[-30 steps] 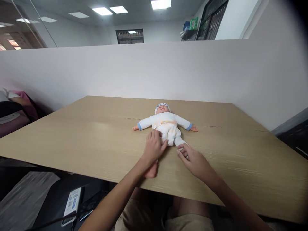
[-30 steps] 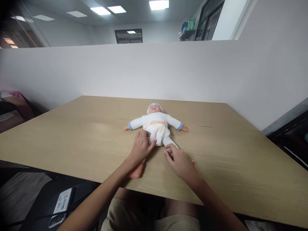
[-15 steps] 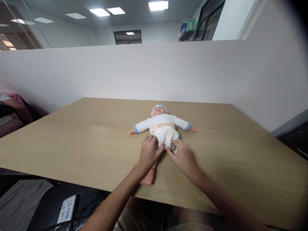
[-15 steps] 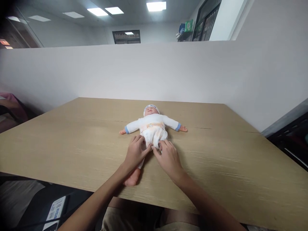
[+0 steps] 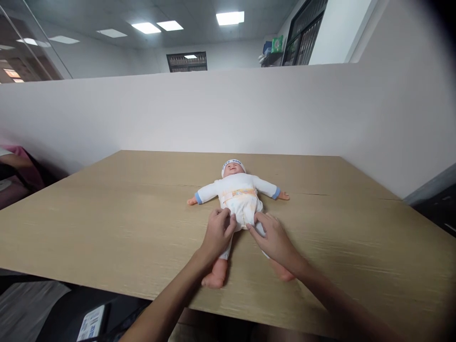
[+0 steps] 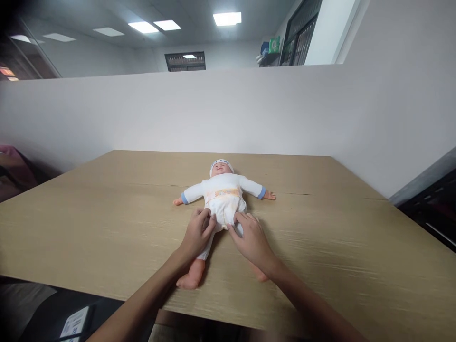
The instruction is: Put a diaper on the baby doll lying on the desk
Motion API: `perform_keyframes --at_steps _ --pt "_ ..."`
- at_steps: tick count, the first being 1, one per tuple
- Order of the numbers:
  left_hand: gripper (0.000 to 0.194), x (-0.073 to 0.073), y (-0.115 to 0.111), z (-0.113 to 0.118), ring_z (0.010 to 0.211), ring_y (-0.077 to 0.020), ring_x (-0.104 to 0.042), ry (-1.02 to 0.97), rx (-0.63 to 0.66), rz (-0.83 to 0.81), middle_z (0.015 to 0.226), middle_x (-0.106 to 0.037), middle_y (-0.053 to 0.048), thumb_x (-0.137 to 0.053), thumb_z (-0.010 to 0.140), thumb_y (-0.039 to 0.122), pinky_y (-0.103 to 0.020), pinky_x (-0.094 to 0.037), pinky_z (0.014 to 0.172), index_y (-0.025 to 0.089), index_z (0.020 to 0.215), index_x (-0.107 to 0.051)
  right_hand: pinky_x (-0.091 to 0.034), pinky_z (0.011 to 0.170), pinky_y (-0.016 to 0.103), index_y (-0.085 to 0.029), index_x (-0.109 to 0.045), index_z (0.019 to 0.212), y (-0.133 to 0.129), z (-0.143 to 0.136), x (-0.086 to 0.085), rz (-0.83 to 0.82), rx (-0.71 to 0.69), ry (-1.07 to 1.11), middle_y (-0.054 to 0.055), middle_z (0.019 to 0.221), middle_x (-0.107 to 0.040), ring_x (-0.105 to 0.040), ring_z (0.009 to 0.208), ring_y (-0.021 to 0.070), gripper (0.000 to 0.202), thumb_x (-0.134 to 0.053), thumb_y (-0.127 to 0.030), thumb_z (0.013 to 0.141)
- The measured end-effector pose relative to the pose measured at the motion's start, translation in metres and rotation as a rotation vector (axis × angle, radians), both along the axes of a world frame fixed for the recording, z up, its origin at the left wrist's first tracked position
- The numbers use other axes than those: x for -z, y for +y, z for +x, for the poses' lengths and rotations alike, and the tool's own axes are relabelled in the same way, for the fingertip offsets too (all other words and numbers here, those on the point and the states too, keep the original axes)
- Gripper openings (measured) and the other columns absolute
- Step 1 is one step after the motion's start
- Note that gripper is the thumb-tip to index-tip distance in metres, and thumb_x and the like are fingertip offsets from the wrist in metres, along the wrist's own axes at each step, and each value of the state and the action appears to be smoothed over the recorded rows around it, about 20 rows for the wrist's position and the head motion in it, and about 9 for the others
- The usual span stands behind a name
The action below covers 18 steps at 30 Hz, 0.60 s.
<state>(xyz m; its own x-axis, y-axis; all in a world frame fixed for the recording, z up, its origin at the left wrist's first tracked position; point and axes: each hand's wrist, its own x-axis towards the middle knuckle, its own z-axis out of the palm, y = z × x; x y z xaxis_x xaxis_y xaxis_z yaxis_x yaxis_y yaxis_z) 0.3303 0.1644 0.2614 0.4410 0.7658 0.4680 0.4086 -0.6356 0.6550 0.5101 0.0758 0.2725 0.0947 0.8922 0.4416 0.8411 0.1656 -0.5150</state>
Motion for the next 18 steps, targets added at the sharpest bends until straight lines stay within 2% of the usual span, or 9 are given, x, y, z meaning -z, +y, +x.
perform_keyframes --at_steps 5,9,11,15,18 --pt "0.028 0.003 -0.001 -0.003 0.089 -0.0203 -0.052 -0.009 -0.003 -0.033 0.082 -0.055 -0.002 -0.044 0.104 0.036 -0.033 -0.042 0.080 0.023 0.080 -0.051 -0.045 0.078 0.036 -0.025 -0.057 0.092 -0.006 0.001 -0.003 -0.030 -0.016 0.010 0.004 0.091 -0.065 -0.059 0.089 0.0251 0.011 -0.054 -0.028 0.102" --pt "0.028 0.004 0.000 -0.006 0.090 -0.0199 -0.052 -0.021 0.027 -0.079 0.086 -0.056 -0.002 -0.043 0.105 0.038 -0.034 -0.043 0.083 0.023 0.082 -0.050 -0.048 0.079 0.036 -0.026 -0.058 0.097 -0.013 -0.003 0.002 -0.044 -0.004 0.056 0.005 0.093 -0.062 -0.060 0.091 0.0253 0.010 -0.052 -0.030 0.103" --pt "0.029 0.005 0.001 -0.006 0.090 -0.0197 -0.051 -0.026 0.044 -0.084 0.086 -0.056 -0.002 -0.043 0.105 0.037 -0.034 -0.042 0.082 0.023 0.081 -0.048 -0.049 0.080 0.037 -0.026 -0.058 0.098 -0.015 -0.004 0.005 -0.053 0.010 0.108 0.005 0.095 -0.061 -0.060 0.091 0.0254 0.005 -0.057 -0.031 0.100" --pt "0.031 0.005 0.007 -0.006 0.085 -0.0188 -0.048 -0.019 0.079 -0.081 0.080 -0.051 -0.001 -0.043 0.105 0.038 -0.033 -0.039 0.078 0.023 0.078 -0.044 -0.048 0.077 0.036 -0.027 -0.053 0.102 -0.011 -0.002 0.011 -0.109 0.023 0.291 0.002 0.094 -0.060 -0.059 0.086 0.0243 0.025 -0.072 -0.034 0.088" --pt "0.030 0.004 0.013 -0.006 0.081 -0.0175 -0.046 -0.041 0.123 -0.089 0.078 -0.048 0.001 -0.044 0.104 0.040 -0.032 -0.038 0.075 0.023 0.080 -0.045 -0.049 0.074 0.034 -0.028 -0.042 0.107 -0.003 0.002 0.015 -0.121 -0.053 0.519 0.000 0.094 -0.063 -0.061 0.081 0.0209 0.037 -0.072 -0.034 0.086"
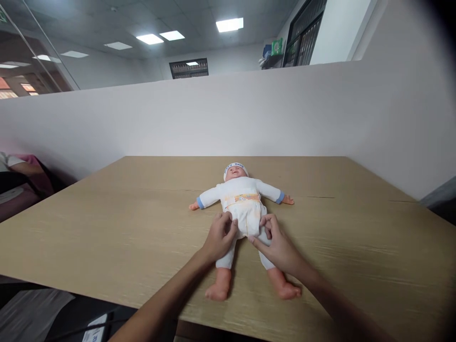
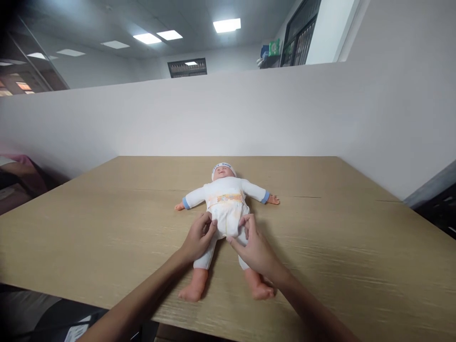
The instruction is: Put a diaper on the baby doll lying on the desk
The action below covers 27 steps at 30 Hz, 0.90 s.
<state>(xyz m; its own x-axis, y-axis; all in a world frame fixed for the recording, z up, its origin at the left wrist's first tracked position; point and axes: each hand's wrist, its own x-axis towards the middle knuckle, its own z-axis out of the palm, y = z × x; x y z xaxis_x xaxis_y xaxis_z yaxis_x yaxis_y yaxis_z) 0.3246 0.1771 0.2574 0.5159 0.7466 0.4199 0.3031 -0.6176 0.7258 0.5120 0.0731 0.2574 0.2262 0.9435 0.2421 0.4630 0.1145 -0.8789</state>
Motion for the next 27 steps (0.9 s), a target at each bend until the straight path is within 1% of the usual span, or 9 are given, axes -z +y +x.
perform_keyframes --at_steps 3,5,7,10,13,17,21,23,27 --pt "0.026 0.000 0.006 -0.002 0.078 -0.0155 -0.044 -0.048 0.035 -0.047 0.080 -0.047 0.002 -0.050 0.101 0.042 -0.030 -0.037 0.072 0.022 0.086 -0.047 -0.051 0.077 0.033 -0.030 -0.034 0.110 0.007 0.005 0.003 0.028 -0.048 0.112 0.001 0.102 -0.069 -0.066 0.086 0.0195 0.042 -0.070 -0.035 0.088" --pt "0.025 0.000 0.009 -0.003 0.077 -0.0141 -0.043 -0.111 0.085 -0.142 0.081 -0.046 0.003 -0.055 0.100 0.044 -0.029 -0.038 0.072 0.022 0.089 -0.049 -0.051 0.077 0.032 -0.030 -0.034 0.110 0.010 0.009 0.005 0.033 -0.071 0.144 0.001 0.104 -0.071 -0.067 0.087 0.0186 0.042 -0.069 -0.038 0.089" --pt "0.028 0.001 0.011 -0.005 0.078 -0.0128 -0.046 -0.227 0.178 -0.318 0.083 -0.048 0.003 -0.060 0.097 0.046 -0.027 -0.041 0.073 0.022 0.091 -0.048 -0.049 0.071 0.030 -0.029 -0.036 0.109 0.011 0.015 0.006 0.026 -0.088 0.177 -0.002 0.095 -0.071 -0.063 0.077 0.0161 0.042 -0.070 -0.041 0.088" --pt "0.038 0.001 0.013 -0.007 0.080 -0.0119 -0.053 -0.407 0.297 -0.611 0.086 -0.055 0.003 -0.074 0.089 0.045 -0.026 -0.045 0.074 0.023 0.093 -0.044 -0.042 0.062 0.026 -0.029 -0.037 0.106 0.012 0.025 0.008 -0.013 -0.072 0.217 -0.008 0.077 -0.067 -0.051 0.061 0.0125 0.046 -0.076 -0.044 0.086" --pt "0.048 0.001 0.012 -0.007 0.082 -0.0125 -0.058 -0.487 0.286 -0.749 0.086 -0.060 0.004 -0.085 0.080 0.040 -0.026 -0.048 0.076 0.024 0.094 -0.042 -0.042 0.061 0.027 -0.029 -0.037 0.108 0.012 0.028 0.010 -0.056 -0.011 0.271 -0.006 0.080 -0.071 -0.053 0.062 0.0130 0.052 -0.079 -0.048 0.083" --pt "0.055 0.003 0.008 -0.005 0.074 -0.0107 -0.055 -0.512 0.168 -0.767 0.078 -0.058 0.006 -0.092 0.071 0.038 -0.024 -0.047 0.071 0.024 0.093 -0.043 -0.052 0.070 0.031 -0.027 -0.042 0.113 0.009 0.024 0.011 -0.102 0.068 0.345 0.001 0.089 -0.076 -0.069 0.078 0.0193 0.057 -0.079 -0.056 0.083" --pt "0.053 0.006 0.004 -0.004 0.078 -0.0113 -0.054 -0.468 0.080 -0.711 0.084 -0.057 0.005 -0.091 0.071 0.038 -0.024 -0.045 0.071 0.023 0.091 -0.044 -0.057 0.075 0.035 -0.024 -0.055 0.103 0.006 0.020 0.007 -0.125 0.089 0.349 0.005 0.089 -0.077 -0.073 0.085 0.0236 0.048 -0.079 -0.060 0.081" --pt "0.047 0.006 0.004 -0.007 0.085 -0.0123 -0.054 -0.435 0.115 -0.659 0.090 -0.057 0.003 -0.087 0.076 0.037 -0.025 -0.045 0.076 0.022 0.092 -0.045 -0.057 0.077 0.036 -0.023 -0.061 0.098 0.006 0.020 0.005 -0.122 0.085 0.325 0.006 0.091 -0.078 -0.074 0.086 0.0249 0.044 -0.078 -0.060 0.081" --pt "0.038 0.002 0.005 -0.016 0.093 -0.0144 -0.053 -0.293 0.296 -0.575 0.100 -0.057 0.000 -0.078 0.081 0.026 -0.027 -0.044 0.082 0.023 0.099 -0.045 -0.056 0.084 0.039 -0.022 -0.073 0.096 0.005 0.021 0.000 -0.100 0.059 0.271 0.009 0.098 -0.079 -0.073 0.093 0.0282 0.040 -0.079 -0.059 0.080"
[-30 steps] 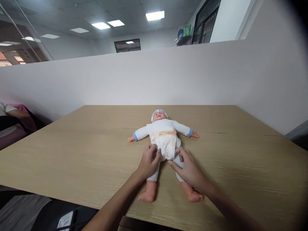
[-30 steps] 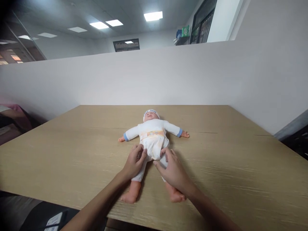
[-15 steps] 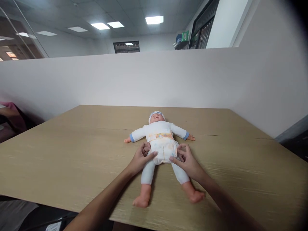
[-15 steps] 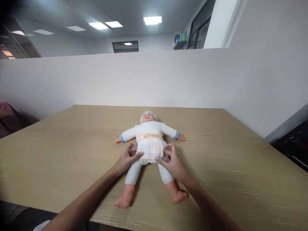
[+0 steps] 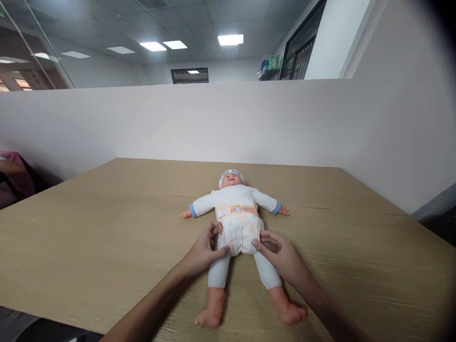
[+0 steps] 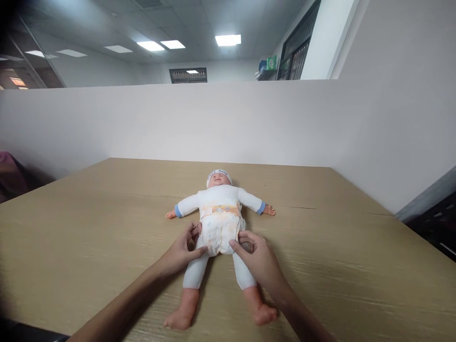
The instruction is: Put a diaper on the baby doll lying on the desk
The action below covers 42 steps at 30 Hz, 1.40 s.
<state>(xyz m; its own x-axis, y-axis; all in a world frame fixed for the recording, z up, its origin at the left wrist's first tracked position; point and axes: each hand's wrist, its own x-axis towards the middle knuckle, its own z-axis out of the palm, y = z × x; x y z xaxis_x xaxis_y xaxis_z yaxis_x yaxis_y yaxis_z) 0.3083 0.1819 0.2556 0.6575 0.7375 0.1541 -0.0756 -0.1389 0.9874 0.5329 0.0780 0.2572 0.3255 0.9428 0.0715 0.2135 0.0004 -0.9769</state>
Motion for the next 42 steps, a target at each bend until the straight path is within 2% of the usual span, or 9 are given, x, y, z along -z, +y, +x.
perform_keyframes --at_steps 3,6,9,12,15,21,28,36,42 --pt "0.039 -0.003 0.000 -0.003 0.099 -0.0160 -0.052 0.042 0.025 0.084 0.105 -0.055 -0.001 -0.075 0.079 0.018 -0.029 -0.045 0.087 0.023 0.103 -0.044 -0.055 0.085 0.041 -0.023 -0.078 0.093 -0.002 0.001 -0.004 0.017 0.009 -0.119 0.009 0.097 -0.079 -0.071 0.094 0.0294 0.037 -0.077 -0.058 0.080" --pt "0.032 -0.003 -0.001 -0.001 0.091 -0.0150 -0.050 0.067 -0.060 0.186 0.095 -0.052 0.002 -0.072 0.081 0.019 -0.029 -0.044 0.083 0.023 0.097 -0.044 -0.053 0.085 0.040 -0.025 -0.079 0.094 -0.004 0.000 -0.006 0.008 0.042 -0.318 0.007 0.096 -0.078 -0.068 0.093 0.0282 0.033 -0.073 -0.056 0.085" --pt "0.026 0.000 0.000 0.000 0.083 -0.0148 -0.047 0.163 -0.178 0.371 0.085 -0.050 0.003 -0.071 0.084 0.024 -0.029 -0.041 0.077 0.023 0.084 -0.044 -0.052 0.083 0.039 -0.025 -0.077 0.098 -0.007 -0.003 -0.004 -0.011 0.095 -0.421 0.006 0.098 -0.073 -0.065 0.091 0.0263 0.032 -0.073 -0.054 0.085" --pt "0.020 0.001 0.001 -0.004 0.085 -0.0170 -0.050 0.247 -0.193 0.578 0.083 -0.057 0.001 -0.068 0.089 0.027 -0.030 -0.041 0.079 0.022 0.080 -0.052 -0.051 0.084 0.039 -0.025 -0.074 0.102 -0.009 -0.008 -0.003 -0.005 0.142 -0.439 0.006 0.100 -0.068 -0.064 0.091 0.0254 0.033 -0.074 -0.052 0.084" --pt "0.005 0.000 0.002 -0.008 0.095 -0.0195 -0.056 0.249 -0.171 0.713 0.091 -0.068 -0.001 -0.067 0.092 0.026 -0.033 -0.045 0.086 0.023 0.092 -0.063 -0.051 0.084 0.039 -0.025 -0.073 0.099 -0.009 -0.011 -0.004 -0.017 0.137 -0.442 0.005 0.098 -0.064 -0.063 0.088 0.0249 0.032 -0.073 -0.052 0.084" --pt "0.018 0.001 0.002 -0.009 0.108 -0.0225 -0.059 0.240 -0.254 0.907 0.116 -0.068 -0.006 -0.069 0.091 0.025 -0.038 -0.046 0.097 0.025 0.108 -0.067 -0.050 0.083 0.038 -0.025 -0.070 0.098 -0.011 -0.011 -0.006 -0.006 0.146 -0.463 0.005 0.098 -0.062 -0.061 0.089 0.0251 0.028 -0.074 -0.049 0.084" --pt "0.021 0.006 -0.005 -0.006 0.088 -0.0187 -0.057 0.256 -0.301 0.730 0.096 -0.061 -0.003 -0.069 0.089 0.031 -0.033 -0.048 0.082 0.022 0.108 -0.063 -0.048 0.086 0.039 -0.026 -0.072 0.099 -0.011 -0.011 -0.006 0.045 0.141 -0.527 0.005 0.095 -0.061 -0.060 0.091 0.0258 0.024 -0.073 -0.046 0.087" --pt "0.029 -0.014 -0.010 0.001 0.086 -0.0175 -0.052 0.214 -0.174 0.331 0.096 -0.061 -0.002 -0.076 0.086 0.045 -0.029 -0.042 0.077 0.020 0.096 -0.067 -0.045 0.072 0.033 -0.025 -0.068 0.099 -0.008 -0.011 -0.002 0.042 0.087 -0.391 0.001 0.085 -0.059 -0.054 0.078 0.0211 0.029 -0.071 -0.051 0.088" --pt "0.031 -0.014 -0.008 0.001 0.089 -0.0177 -0.056 0.086 -0.071 0.037 0.093 -0.066 -0.001 -0.073 0.088 0.047 -0.029 -0.045 0.081 0.020 0.101 -0.065 -0.038 0.064 0.028 -0.024 -0.060 0.093 -0.004 -0.017 0.004 0.131 -0.009 -0.183 -0.004 0.075 -0.055 -0.045 0.067 0.0152 0.027 -0.067 -0.050 0.093"
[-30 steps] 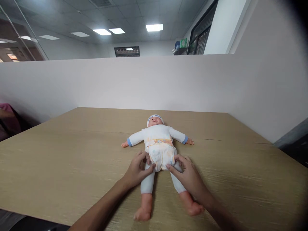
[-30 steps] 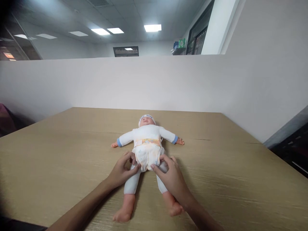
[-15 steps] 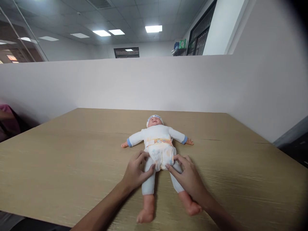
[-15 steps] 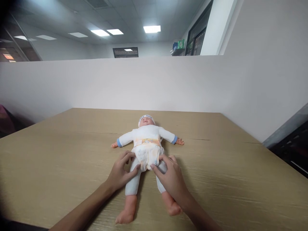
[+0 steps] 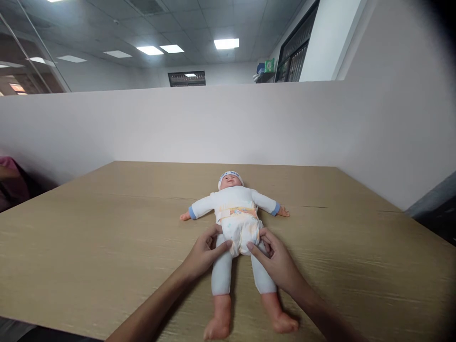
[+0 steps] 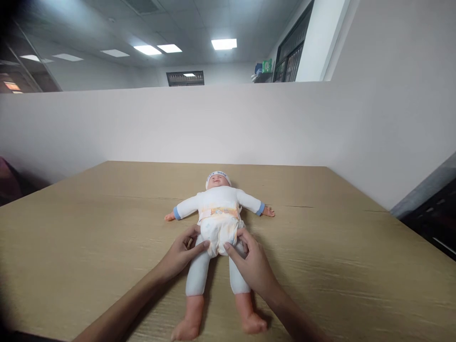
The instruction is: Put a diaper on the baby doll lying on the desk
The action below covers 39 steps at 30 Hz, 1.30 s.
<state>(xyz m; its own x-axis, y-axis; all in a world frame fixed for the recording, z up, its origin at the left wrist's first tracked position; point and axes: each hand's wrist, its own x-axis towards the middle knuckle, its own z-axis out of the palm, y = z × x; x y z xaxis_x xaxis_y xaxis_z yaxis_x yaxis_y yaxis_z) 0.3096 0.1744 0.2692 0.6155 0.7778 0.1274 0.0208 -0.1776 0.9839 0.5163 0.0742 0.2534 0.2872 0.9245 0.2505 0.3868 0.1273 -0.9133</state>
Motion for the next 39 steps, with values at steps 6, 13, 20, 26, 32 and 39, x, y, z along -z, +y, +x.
perform_keyframes --at_steps 6,13,20,26,32,39 --pt "0.035 0.006 0.007 0.002 0.102 -0.0199 -0.064 -0.176 0.095 -0.228 0.105 -0.070 -0.004 -0.080 0.084 0.044 -0.033 -0.050 0.091 0.020 0.099 -0.059 -0.048 0.075 0.030 -0.022 -0.063 0.102 0.002 0.001 0.001 -0.002 -0.068 0.118 0.001 0.091 -0.069 -0.060 0.080 0.0177 0.028 -0.068 -0.049 0.093" --pt "0.047 0.001 0.009 0.000 0.086 -0.0181 -0.066 -0.046 0.016 -0.254 0.091 -0.071 -0.003 -0.089 0.072 0.047 -0.030 -0.051 0.078 0.019 0.096 -0.061 -0.055 0.087 0.037 -0.022 -0.068 0.111 0.002 0.007 0.004 -0.100 -0.079 0.166 0.007 0.109 -0.077 -0.070 0.097 0.0245 0.037 -0.071 -0.053 0.090" --pt "0.049 -0.003 0.016 -0.008 0.087 -0.0216 -0.070 -0.004 0.110 -0.415 0.089 -0.075 -0.005 -0.092 0.069 0.047 -0.034 -0.053 0.082 0.017 0.098 -0.067 -0.056 0.086 0.039 -0.022 -0.071 0.110 -0.001 0.005 0.002 -0.134 -0.082 0.156 0.006 0.104 -0.079 -0.072 0.094 0.0256 0.037 -0.071 -0.053 0.090" --pt "0.049 -0.012 0.017 -0.012 0.091 -0.0205 -0.071 -0.026 0.153 -0.528 0.094 -0.077 -0.005 -0.092 0.068 0.047 -0.035 -0.052 0.091 0.018 0.099 -0.069 -0.055 0.101 0.045 -0.024 -0.073 0.113 0.000 0.007 -0.007 -0.126 -0.206 0.317 0.007 0.117 -0.079 -0.073 0.110 0.0284 0.035 -0.072 -0.052 0.091" --pt "0.042 -0.020 0.009 -0.016 0.063 -0.0124 -0.053 0.042 -0.007 -0.541 0.073 -0.067 0.001 -0.089 0.068 0.053 -0.025 -0.042 0.060 0.020 0.088 -0.072 -0.055 0.101 0.046 -0.025 -0.073 0.117 0.002 0.005 -0.002 -0.106 -0.174 0.362 0.007 0.117 -0.079 -0.073 0.111 0.0289 0.040 -0.074 -0.053 0.089" --pt "0.034 -0.026 -0.010 -0.026 0.070 -0.0182 -0.060 0.038 -0.014 -0.632 0.089 -0.074 -0.006 -0.075 0.080 0.058 -0.029 -0.046 0.057 0.026 0.091 -0.079 -0.058 0.079 0.037 -0.023 -0.076 0.098 0.002 -0.001 0.004 -0.080 -0.043 0.118 0.005 0.091 -0.079 -0.072 0.087 0.0261 0.038 -0.069 -0.060 0.089"
